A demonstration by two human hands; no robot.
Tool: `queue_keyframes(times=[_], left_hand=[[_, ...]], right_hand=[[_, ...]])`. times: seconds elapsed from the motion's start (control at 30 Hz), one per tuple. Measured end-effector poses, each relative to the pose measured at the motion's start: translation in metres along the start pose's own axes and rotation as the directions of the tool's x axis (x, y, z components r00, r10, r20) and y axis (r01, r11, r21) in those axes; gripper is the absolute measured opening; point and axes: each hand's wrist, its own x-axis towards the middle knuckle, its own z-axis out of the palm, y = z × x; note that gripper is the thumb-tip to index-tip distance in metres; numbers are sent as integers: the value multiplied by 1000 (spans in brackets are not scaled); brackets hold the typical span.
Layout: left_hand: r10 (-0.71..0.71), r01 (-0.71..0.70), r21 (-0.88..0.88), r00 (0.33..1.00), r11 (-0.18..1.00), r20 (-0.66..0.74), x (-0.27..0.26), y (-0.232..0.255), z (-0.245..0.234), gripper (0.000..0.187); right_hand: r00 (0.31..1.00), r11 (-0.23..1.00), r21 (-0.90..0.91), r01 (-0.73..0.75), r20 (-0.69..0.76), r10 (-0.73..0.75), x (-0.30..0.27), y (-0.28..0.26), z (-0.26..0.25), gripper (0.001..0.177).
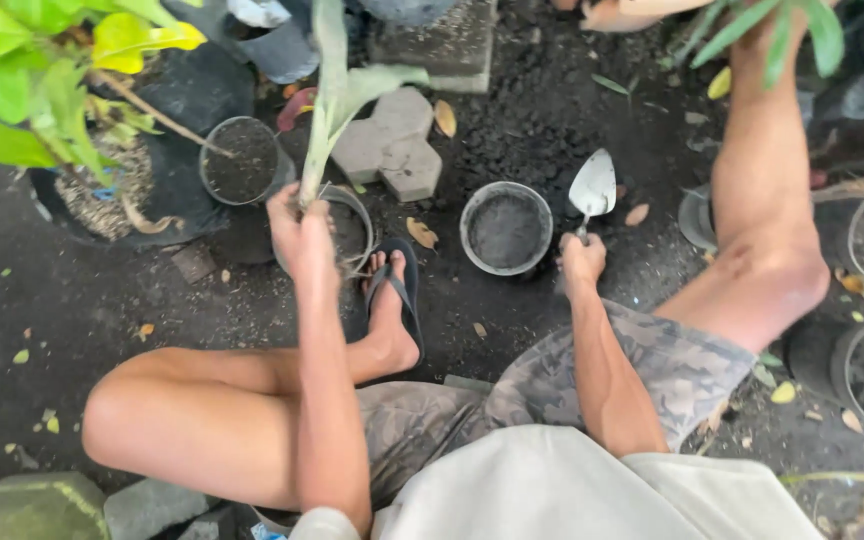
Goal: Loosening and aerating soil in a plant pot using hands and a small trowel
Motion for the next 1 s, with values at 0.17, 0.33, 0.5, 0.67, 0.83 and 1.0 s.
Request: queue_keyframes(times=[0.17, 0.33, 0.5, 0.67, 0.83, 1.0], left_hand=[[-249, 251, -273, 968, 929, 42, -120, 13, 66, 31], [-154, 143, -298, 988, 944, -13, -142, -88, 144, 36], [-163, 232, -213, 940, 949, 300, -149, -69, 169, 31], [-253, 340, -261, 914, 904, 316, -127, -115, 188, 30], [-397, 427, -480, 902, 766, 169, -117, -69, 172, 32], [-233, 261, -216, 961, 941, 147, -114, -121, 176, 40]], right_hand=[[997, 951, 301, -74, 11, 74, -55, -65, -38, 21], [996, 904, 419, -85, 6, 91, -78, -82, -64, 19], [989, 952, 268, -146, 67, 133, -72, -65, -65, 25], [999, 974, 228, -12, 48, 1, -75, -79, -62, 38], [986, 983, -123, 137, -77, -147, -27, -70, -53, 53], [892, 722, -649, 242, -144, -429, 7, -84, -45, 39]])
